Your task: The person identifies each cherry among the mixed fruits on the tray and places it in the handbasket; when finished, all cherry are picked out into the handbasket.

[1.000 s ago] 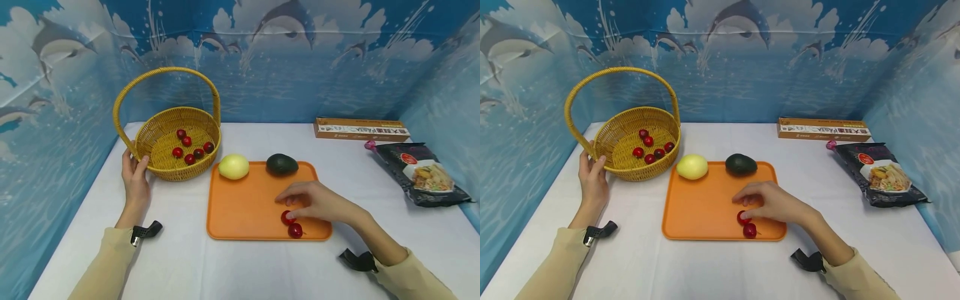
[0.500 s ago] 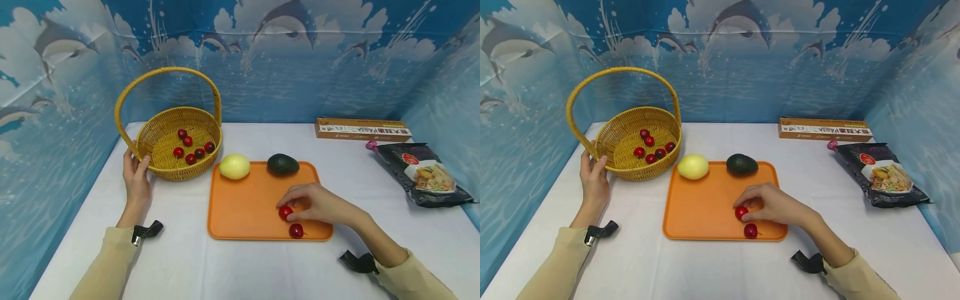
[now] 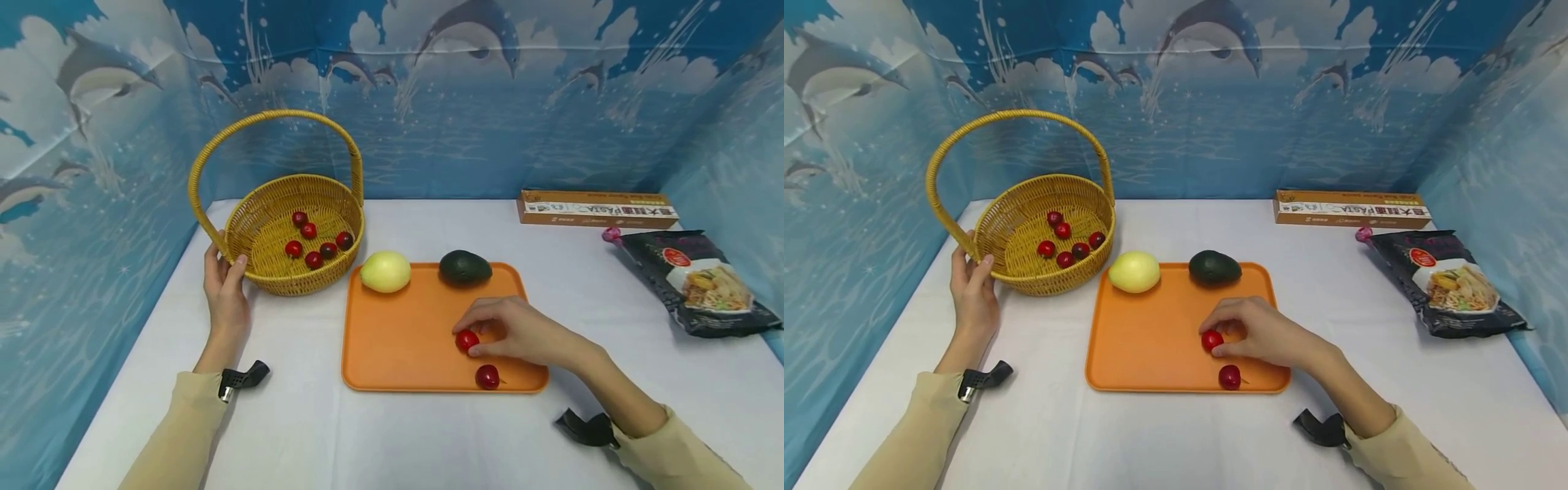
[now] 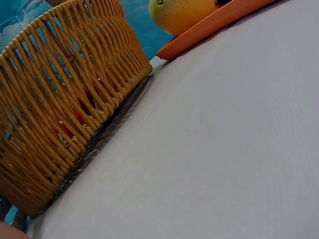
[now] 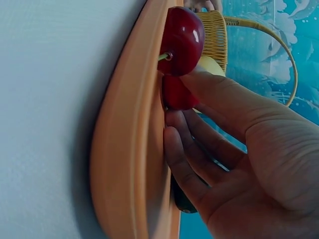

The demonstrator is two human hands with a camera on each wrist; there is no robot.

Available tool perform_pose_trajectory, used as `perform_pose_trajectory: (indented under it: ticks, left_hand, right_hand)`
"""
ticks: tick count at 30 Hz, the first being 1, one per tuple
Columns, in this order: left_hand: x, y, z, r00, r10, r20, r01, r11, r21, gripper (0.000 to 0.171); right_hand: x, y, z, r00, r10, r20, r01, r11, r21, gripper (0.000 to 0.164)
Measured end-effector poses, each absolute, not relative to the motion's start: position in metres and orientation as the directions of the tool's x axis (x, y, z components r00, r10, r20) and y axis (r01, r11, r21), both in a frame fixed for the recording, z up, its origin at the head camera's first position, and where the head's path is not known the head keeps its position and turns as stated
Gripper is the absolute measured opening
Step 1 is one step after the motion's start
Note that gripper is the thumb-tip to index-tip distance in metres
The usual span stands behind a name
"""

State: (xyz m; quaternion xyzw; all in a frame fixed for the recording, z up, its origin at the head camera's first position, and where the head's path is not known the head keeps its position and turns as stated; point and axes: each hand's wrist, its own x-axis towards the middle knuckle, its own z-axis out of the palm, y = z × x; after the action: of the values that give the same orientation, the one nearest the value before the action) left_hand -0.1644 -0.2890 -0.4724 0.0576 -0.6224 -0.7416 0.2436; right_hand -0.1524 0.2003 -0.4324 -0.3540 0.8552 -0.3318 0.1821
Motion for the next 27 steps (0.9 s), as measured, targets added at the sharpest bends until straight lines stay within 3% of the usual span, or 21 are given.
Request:
perform_pose_trajectory:
  ticks: [11,20,27]
  left_hand:
    - [-0.162,-0.291,-0.471,-0.880,-0.419,0.221,0.294,-0.117,0.949,0.061]
    - [-0.162,-0.292,-0.474,-0.881,-0.418,0.221,0.299,-0.131,0.945,0.060]
    - [-0.164,-0.291,-0.474,-0.883,-0.415,0.220,0.293,-0.120,0.948,0.060]
  right_hand:
    - [-0.148,0.187,-0.416,-0.704,-0.710,0.002,-0.522,0.516,-0.679,0.037]
    - [-0.163,0.144,-0.377,-0.612,-0.788,0.065,-0.619,0.426,-0.660,0.033]
    - [-0.189,0.108,-0.363,-0.601,-0.789,0.128,-0.629,0.369,-0.684,0.033]
